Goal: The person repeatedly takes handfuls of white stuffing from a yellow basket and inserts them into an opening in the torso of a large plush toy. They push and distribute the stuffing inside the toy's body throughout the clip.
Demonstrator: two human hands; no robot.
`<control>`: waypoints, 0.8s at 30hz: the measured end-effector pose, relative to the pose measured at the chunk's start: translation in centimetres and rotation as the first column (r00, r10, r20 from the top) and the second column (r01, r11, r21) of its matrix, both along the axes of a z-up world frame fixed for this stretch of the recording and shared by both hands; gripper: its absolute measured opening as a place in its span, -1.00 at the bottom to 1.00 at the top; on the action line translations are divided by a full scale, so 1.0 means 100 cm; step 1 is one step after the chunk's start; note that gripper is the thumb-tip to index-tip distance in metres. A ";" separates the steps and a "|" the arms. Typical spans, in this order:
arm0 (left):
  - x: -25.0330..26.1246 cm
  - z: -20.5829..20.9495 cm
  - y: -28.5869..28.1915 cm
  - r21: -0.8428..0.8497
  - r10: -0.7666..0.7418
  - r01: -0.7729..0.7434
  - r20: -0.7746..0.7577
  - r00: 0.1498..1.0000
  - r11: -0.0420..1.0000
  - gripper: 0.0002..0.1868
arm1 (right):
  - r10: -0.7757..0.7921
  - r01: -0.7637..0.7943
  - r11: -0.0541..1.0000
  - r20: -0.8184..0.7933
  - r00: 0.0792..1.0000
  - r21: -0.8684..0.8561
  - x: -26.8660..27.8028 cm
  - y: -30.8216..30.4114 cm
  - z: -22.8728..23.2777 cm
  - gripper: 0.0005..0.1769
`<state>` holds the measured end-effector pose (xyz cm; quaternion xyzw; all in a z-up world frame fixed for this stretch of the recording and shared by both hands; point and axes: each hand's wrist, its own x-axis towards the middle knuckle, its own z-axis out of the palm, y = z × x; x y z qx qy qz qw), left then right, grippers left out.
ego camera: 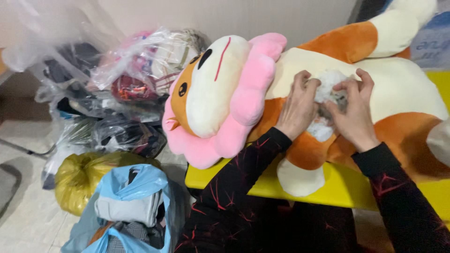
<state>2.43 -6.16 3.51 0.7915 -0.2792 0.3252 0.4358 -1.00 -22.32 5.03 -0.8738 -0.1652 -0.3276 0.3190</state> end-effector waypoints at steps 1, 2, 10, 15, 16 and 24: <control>0.000 0.001 -0.001 0.039 0.039 -0.040 0.015 0.999 0.998 -0.43 | -0.016 0.016 1.000 0.033 0.999 0.015 -0.002 -0.001 -0.005 -0.47; -0.001 0.002 0.001 0.097 0.082 -0.091 0.087 0.993 0.991 -0.49 | -0.027 0.025 0.999 0.068 0.997 0.035 -0.004 0.000 -0.010 -0.43; -0.015 0.020 0.036 0.413 -0.018 0.000 0.040 0.999 0.911 -0.76 | -0.060 0.100 0.890 0.104 0.993 -0.445 -0.004 -0.013 -0.003 -0.41; -0.007 -0.001 0.032 0.656 -0.147 0.079 0.050 0.988 0.751 -0.35 | -0.105 0.015 0.662 -0.073 0.992 -0.749 0.010 -0.019 -0.011 -0.50; -0.001 -0.003 0.027 0.719 -0.133 0.073 0.027 0.991 0.691 -0.28 | -0.144 -0.024 0.593 -0.135 0.980 -0.805 0.015 -0.020 -0.011 -0.53; 0.031 -0.020 0.021 0.891 0.049 0.198 -0.238 0.970 0.409 -0.04 | -0.316 -0.138 0.359 -0.259 0.913 -0.923 0.022 -0.032 -0.006 -0.45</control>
